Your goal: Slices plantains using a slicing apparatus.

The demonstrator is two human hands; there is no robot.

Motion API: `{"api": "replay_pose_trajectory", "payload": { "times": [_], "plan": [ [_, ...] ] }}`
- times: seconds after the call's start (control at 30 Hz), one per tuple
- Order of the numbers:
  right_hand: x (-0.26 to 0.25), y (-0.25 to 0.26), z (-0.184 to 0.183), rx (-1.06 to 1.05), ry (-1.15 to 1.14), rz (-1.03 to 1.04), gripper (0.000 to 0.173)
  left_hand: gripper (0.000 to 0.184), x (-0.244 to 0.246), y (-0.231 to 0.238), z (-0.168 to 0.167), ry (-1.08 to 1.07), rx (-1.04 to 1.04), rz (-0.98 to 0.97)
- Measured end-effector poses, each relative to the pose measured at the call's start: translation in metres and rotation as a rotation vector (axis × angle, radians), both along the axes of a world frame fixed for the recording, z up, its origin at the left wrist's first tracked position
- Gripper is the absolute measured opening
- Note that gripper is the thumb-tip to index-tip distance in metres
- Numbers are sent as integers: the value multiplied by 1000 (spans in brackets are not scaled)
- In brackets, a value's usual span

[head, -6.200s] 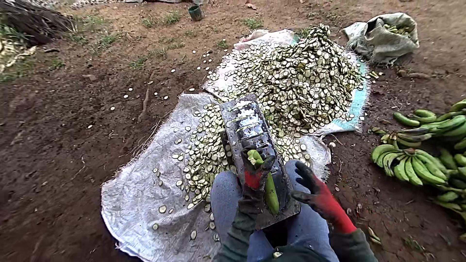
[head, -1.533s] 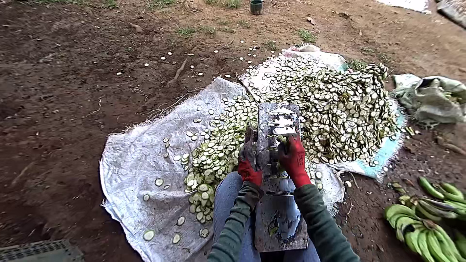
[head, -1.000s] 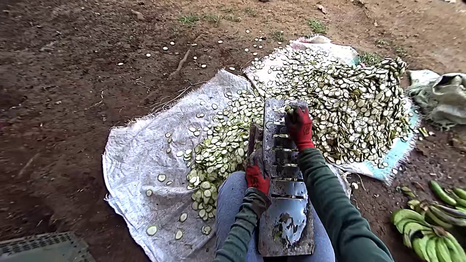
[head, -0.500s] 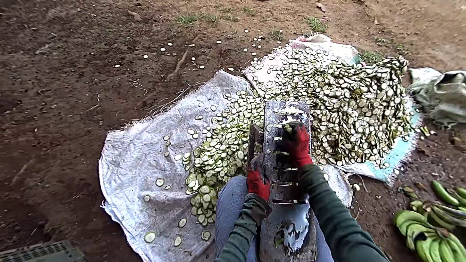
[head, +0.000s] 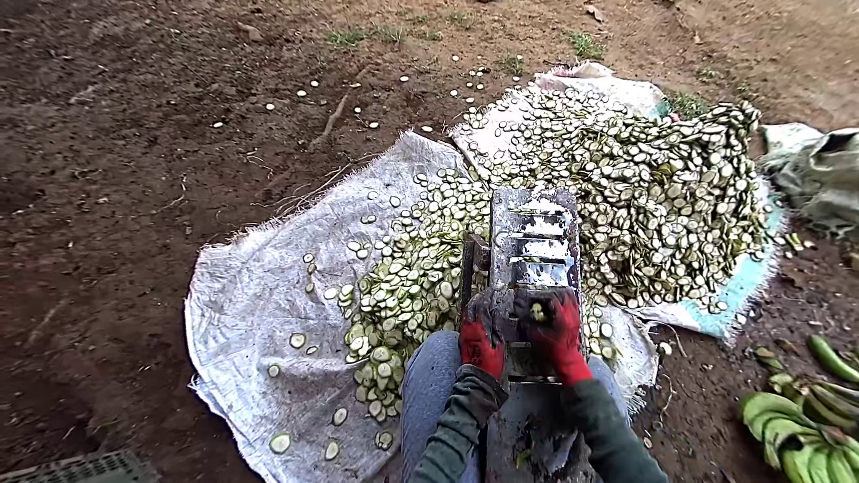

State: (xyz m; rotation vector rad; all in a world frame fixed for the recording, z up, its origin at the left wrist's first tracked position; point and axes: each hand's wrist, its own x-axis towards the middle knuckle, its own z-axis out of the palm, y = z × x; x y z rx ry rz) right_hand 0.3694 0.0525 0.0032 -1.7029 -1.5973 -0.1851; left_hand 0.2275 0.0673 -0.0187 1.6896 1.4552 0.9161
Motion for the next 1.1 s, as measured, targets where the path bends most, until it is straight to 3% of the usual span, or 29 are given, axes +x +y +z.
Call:
{"api": "replay_pose_trajectory", "payload": {
  "times": [0.1,0.17,0.23,0.37,0.43,0.5,0.6,0.67,0.77,0.83,1.0,1.03,1.1],
  "plan": [
    [31,101,22,-128,25,-43,42,59,-1,-1,2,7,-6,3],
    [31,114,36,-163,53,-43,42,59,-1,-2,4,11,-20,0],
    [18,74,29,-154,116,-49,40,56,-3,-1,1,17,-2,9],
    [-35,-103,-15,-108,122,-107,39,62,-3,-6,3,24,-25,10],
    [-52,-148,-29,-86,124,-131,32,66,-1,-9,6,26,-57,11],
    [-42,-117,-26,-68,67,-112,33,66,-1,-10,3,23,-35,23],
    [-7,1,-4,-96,-41,-59,35,63,-2,-5,2,7,0,33],
    [8,63,12,-240,5,-62,44,63,-5,-5,0,9,-19,37],
    [12,85,34,-363,63,-96,50,60,-1,-4,-3,2,-1,52],
    [3,58,19,-315,43,-79,50,61,-4,-4,-3,4,3,41],
    [-61,-136,-37,-110,-38,-99,40,65,-3,-7,3,19,-28,28],
    [-64,-148,-41,-94,-71,-121,42,67,-2,-8,6,22,-60,24],
    [-52,-120,-31,-184,-59,-89,45,65,-2,-8,5,8,-44,28]
  ]
}}
